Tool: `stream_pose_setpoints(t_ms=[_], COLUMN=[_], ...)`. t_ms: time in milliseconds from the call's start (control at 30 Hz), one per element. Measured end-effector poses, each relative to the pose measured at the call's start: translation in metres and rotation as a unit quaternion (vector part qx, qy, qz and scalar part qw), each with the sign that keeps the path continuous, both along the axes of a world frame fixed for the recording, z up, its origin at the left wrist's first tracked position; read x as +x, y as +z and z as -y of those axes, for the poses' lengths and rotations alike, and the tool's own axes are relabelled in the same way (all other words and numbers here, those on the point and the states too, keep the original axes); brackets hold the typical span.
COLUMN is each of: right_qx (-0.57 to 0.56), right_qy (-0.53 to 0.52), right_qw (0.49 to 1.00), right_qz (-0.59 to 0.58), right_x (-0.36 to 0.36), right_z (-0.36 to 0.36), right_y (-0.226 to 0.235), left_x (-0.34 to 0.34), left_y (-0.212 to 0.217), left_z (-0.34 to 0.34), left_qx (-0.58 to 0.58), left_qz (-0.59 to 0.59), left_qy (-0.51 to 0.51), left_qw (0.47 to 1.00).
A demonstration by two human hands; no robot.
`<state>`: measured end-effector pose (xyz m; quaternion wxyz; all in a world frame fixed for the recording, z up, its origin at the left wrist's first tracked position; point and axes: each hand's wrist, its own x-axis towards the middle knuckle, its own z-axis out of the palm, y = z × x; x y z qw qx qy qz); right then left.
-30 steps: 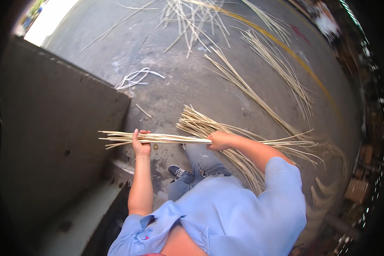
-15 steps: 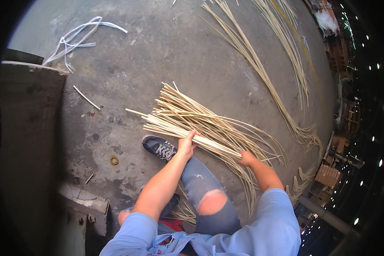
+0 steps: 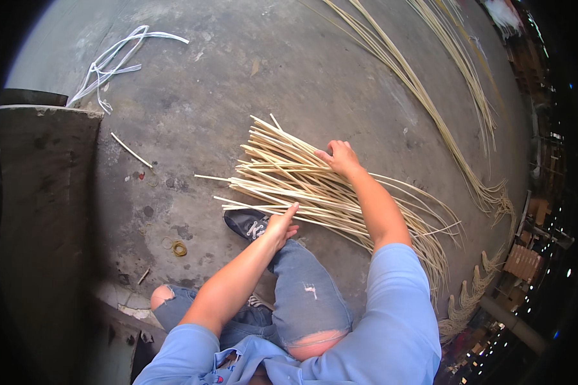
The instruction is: The person gathers thin wooden sticks from the floor, aligns them into bundles, and secures them with rubber bands. The person repeatedly picks up sticks, aligns them, and ties them into bundles while sitting on the floor.
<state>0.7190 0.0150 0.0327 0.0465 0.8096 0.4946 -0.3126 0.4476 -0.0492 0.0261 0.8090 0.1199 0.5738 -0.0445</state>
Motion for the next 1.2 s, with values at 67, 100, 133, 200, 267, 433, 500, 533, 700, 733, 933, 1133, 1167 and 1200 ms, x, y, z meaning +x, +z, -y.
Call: stream_pose_setpoints(t_ms=[67, 100, 133, 200, 267, 433, 500, 533, 700, 733, 933, 1133, 1167, 1200], right_qx=[-0.034, -0.034, -0.033, -0.028, -0.111, -0.216, -0.224, -0.230, -0.123, -0.066, -0.111, -0.246, -0.264, -0.247], right_qy=[0.027, 0.054, 0.087, 0.097, 0.099, 0.083, 0.090, 0.095, 0.076, 0.082, -0.038, -0.052, -0.069, -0.060], right_qw=[0.999, 0.998, 0.995, 0.991, 0.979, 0.932, 0.929, 0.928, 0.955, 0.971, 0.963, 0.905, 0.905, 0.893], right_qz=[-0.007, -0.021, -0.027, -0.092, -0.143, -0.279, -0.281, -0.279, -0.258, -0.217, -0.243, -0.342, -0.327, -0.371], right_x=[-0.005, -0.018, -0.024, -0.043, -0.062, -0.065, -0.069, -0.069, -0.082, -0.088, -0.136, -0.120, -0.124, -0.145], right_z=[0.001, 0.004, 0.006, 0.026, 0.046, 0.035, 0.032, 0.030, 0.049, 0.056, 0.053, 0.035, 0.034, 0.032], right_y=[-0.002, -0.005, -0.007, -0.012, -0.016, -0.014, -0.014, -0.013, -0.010, -0.009, -0.007, -0.003, 0.002, 0.003], left_x=[0.003, 0.001, 0.002, 0.005, 0.010, 0.004, 0.007, 0.009, 0.009, 0.009, -0.008, -0.008, -0.011, -0.024], left_y=[-0.005, -0.009, -0.015, -0.024, -0.027, -0.042, -0.042, -0.040, -0.033, -0.033, -0.046, -0.027, -0.022, -0.023], left_z=[-0.004, -0.005, -0.007, -0.008, -0.002, -0.007, -0.013, -0.015, -0.017, -0.018, -0.019, -0.020, -0.020, -0.020], left_qx=[-0.016, -0.002, 0.011, 0.003, 0.001, 0.010, 0.021, 0.031, 0.070, 0.077, 0.088, 0.053, 0.066, 0.091], left_qz=[0.005, 0.002, 0.007, 0.048, 0.083, 0.151, 0.147, 0.145, 0.141, 0.146, 0.080, 0.130, 0.118, 0.078], left_qy=[0.049, 0.090, 0.135, 0.232, 0.319, 0.369, 0.380, 0.377, 0.377, 0.380, 0.391, 0.422, 0.424, 0.425], left_qw=[0.999, 0.996, 0.991, 0.971, 0.944, 0.917, 0.913, 0.914, 0.913, 0.910, 0.913, 0.896, 0.895, 0.897])
